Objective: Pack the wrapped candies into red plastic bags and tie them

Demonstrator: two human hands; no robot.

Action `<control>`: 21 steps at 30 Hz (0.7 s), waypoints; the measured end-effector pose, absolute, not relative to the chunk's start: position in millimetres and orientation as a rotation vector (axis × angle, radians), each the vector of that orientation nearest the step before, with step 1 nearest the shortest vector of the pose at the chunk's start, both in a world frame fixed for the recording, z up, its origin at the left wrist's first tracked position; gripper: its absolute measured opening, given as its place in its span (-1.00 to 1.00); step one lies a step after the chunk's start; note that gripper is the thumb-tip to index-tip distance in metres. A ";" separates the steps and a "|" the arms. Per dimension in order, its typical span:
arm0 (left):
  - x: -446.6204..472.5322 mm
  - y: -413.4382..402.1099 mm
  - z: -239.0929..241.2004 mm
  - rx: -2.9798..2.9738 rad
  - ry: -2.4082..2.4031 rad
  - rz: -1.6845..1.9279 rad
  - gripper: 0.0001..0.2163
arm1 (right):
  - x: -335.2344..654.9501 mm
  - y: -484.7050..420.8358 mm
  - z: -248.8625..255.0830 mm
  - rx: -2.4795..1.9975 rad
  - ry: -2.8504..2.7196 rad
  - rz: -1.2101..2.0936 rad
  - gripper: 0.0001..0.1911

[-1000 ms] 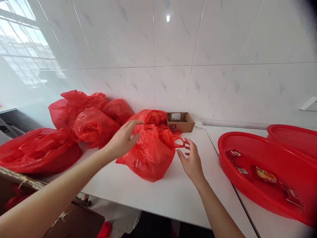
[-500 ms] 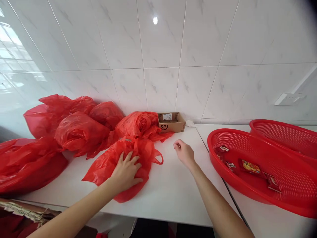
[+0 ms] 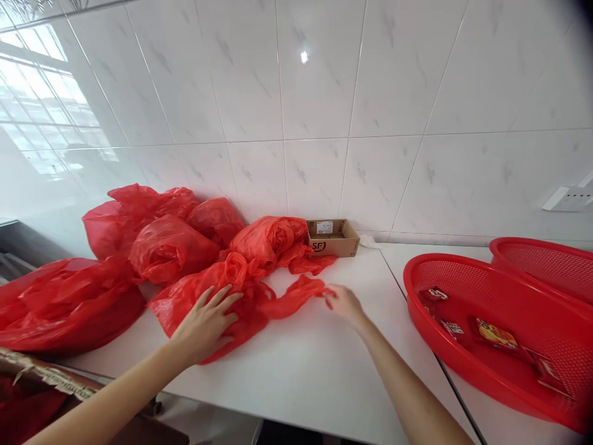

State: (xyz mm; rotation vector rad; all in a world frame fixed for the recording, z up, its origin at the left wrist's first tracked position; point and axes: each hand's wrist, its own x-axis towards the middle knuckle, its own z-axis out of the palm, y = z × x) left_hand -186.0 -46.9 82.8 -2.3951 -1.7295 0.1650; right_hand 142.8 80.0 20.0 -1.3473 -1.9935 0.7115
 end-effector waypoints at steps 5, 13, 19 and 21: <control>-185.8 -47.9 94.4 -2.353 -1.776 0.107 -0.62 | 196.2 73.2 46.7 -1.305 -1.721 0.775 -0.65; -46.9 -17.7 97.8 -2.708 -1.892 -0.791 -0.49 | 182.7 4.9 91.1 -1.071 -1.552 1.229 -0.78; -54.3 0.4 66.5 -2.716 -2.020 -1.147 -0.73 | 223.5 -10.5 103.9 -1.011 -1.263 1.433 -0.71; -63.4 -2.8 54.9 -2.731 -1.994 -1.257 -0.73 | 231.9 -12.6 102.9 -0.924 -1.068 1.415 -0.68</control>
